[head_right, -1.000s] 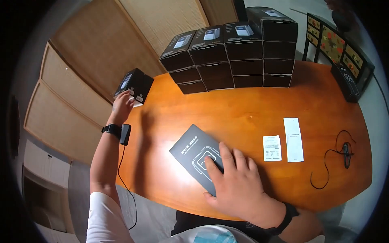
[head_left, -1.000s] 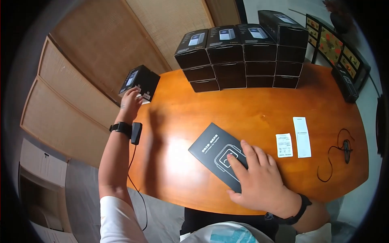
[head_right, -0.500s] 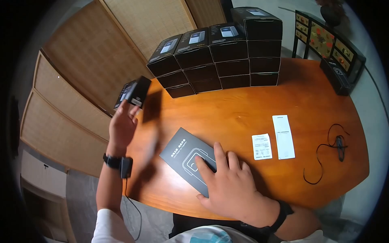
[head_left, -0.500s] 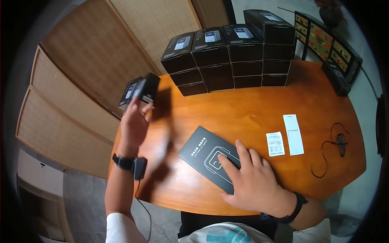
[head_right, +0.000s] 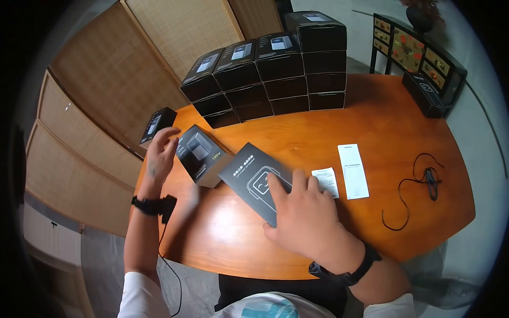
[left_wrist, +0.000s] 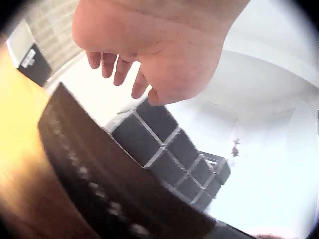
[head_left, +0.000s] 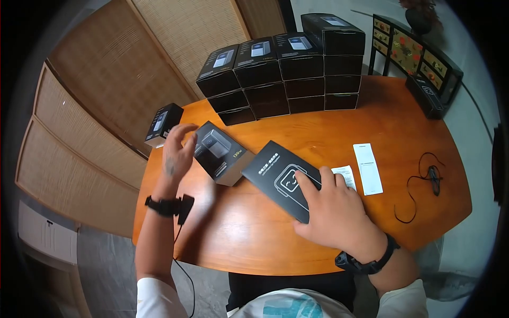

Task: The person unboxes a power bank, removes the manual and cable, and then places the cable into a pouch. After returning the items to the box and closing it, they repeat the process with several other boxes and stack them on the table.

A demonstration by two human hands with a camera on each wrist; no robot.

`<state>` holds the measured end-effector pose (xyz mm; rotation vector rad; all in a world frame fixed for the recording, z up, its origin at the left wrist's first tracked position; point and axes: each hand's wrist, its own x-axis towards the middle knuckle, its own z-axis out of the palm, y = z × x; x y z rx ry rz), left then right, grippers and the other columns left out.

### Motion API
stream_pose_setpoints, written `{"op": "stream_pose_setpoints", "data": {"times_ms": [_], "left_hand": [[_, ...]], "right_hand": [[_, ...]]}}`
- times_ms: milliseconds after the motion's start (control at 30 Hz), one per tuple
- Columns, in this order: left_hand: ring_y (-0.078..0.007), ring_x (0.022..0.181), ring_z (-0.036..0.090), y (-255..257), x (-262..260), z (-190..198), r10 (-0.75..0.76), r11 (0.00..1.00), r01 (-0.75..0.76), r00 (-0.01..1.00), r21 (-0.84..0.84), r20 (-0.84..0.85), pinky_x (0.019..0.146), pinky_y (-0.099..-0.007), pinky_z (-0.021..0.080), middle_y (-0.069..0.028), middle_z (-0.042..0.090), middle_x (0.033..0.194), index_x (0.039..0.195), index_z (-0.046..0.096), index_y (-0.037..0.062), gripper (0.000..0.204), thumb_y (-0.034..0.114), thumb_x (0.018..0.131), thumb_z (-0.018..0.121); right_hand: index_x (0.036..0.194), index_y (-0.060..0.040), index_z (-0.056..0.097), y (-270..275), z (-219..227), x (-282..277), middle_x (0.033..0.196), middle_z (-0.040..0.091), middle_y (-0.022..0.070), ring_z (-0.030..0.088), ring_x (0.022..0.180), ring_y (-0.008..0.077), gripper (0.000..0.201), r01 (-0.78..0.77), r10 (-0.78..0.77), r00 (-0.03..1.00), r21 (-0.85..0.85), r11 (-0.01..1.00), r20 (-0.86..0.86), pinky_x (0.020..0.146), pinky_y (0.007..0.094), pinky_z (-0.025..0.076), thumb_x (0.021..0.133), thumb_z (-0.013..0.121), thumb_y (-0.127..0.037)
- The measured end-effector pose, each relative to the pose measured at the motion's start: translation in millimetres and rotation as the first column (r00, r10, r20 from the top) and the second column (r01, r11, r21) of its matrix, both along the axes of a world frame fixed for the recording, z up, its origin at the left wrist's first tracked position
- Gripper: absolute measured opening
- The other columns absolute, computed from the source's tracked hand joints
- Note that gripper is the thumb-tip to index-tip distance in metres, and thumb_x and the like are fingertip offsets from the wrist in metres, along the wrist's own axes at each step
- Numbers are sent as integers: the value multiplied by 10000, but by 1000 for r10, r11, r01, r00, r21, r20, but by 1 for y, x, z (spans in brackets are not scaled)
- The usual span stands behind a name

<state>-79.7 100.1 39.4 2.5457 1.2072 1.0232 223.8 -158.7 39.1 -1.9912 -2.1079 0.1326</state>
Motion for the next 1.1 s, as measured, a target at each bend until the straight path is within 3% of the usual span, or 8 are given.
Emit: {"op": "stream_pose_setpoints", "data": {"times_ms": [100,133,233,333,467,733,900,1100], "left_hand": [[-216,1191,605,46,-21,-50,269,929,-213,950,-304,157,1013,-325,468,-141,668,1277,1337,605,-27,382,195,1026,608],[-214,1178,617,43,-21,-56,271,892,-150,933,-426,237,1015,-316,470,-143,668,1276,1338,602,-26,394,208,1022,619],[-218,1098,657,22,-18,-68,240,932,-155,941,-327,239,958,-318,509,-164,693,1196,1297,621,-39,397,251,1026,629],[-168,1021,659,-1,-13,-50,323,835,-62,859,-547,396,898,-287,518,-143,703,1151,1272,628,-61,392,243,1025,637],[-145,948,666,3,-30,-63,321,791,48,816,-610,481,845,-265,524,-119,707,1097,1283,621,-83,390,218,1034,623],[-116,884,668,-17,-13,-55,241,892,108,708,-439,664,795,-249,544,-117,705,1047,1345,585,-62,340,69,1031,588],[-103,793,634,-19,-16,-56,243,933,-45,811,-358,531,705,-247,502,-84,705,968,1302,636,-6,321,116,1006,633],[-96,761,630,-33,-11,-39,330,910,-173,851,-376,408,675,-253,500,-75,702,881,1279,651,3,296,119,1007,627]], "right_hand": [[1462,-76,490,4,-4,0,1167,510,228,579,1072,367,838,31,-30,999,26,999,-28,818,443,575,767,791,-434],[1462,-71,488,4,-5,0,1168,509,229,579,1072,367,839,28,-27,999,42,999,-28,814,440,575,769,790,-435],[1462,-54,481,5,-6,0,1173,505,233,576,1075,370,847,51,-50,998,54,997,-32,810,434,575,772,791,-437],[1463,-38,471,5,-4,-2,1181,502,233,573,1079,374,865,91,-91,996,36,995,-13,817,436,573,770,795,-440],[1466,-33,463,10,-4,1,1197,497,237,572,1083,382,882,112,-112,994,60,992,12,817,443,574,761,800,-442],[1468,-54,456,11,0,-1,1226,490,252,567,1101,416,870,105,-107,994,76,992,23,859,470,561,748,819,-381],[1464,-43,478,13,5,-2,1364,451,306,497,1231,445,851,92,-93,996,88,992,1,990,539,480,756,829,-360],[1430,-51,531,11,14,-1,1327,473,274,507,1209,434,824,34,-25,997,137,990,-67,990,532,475,724,851,-331]]}}
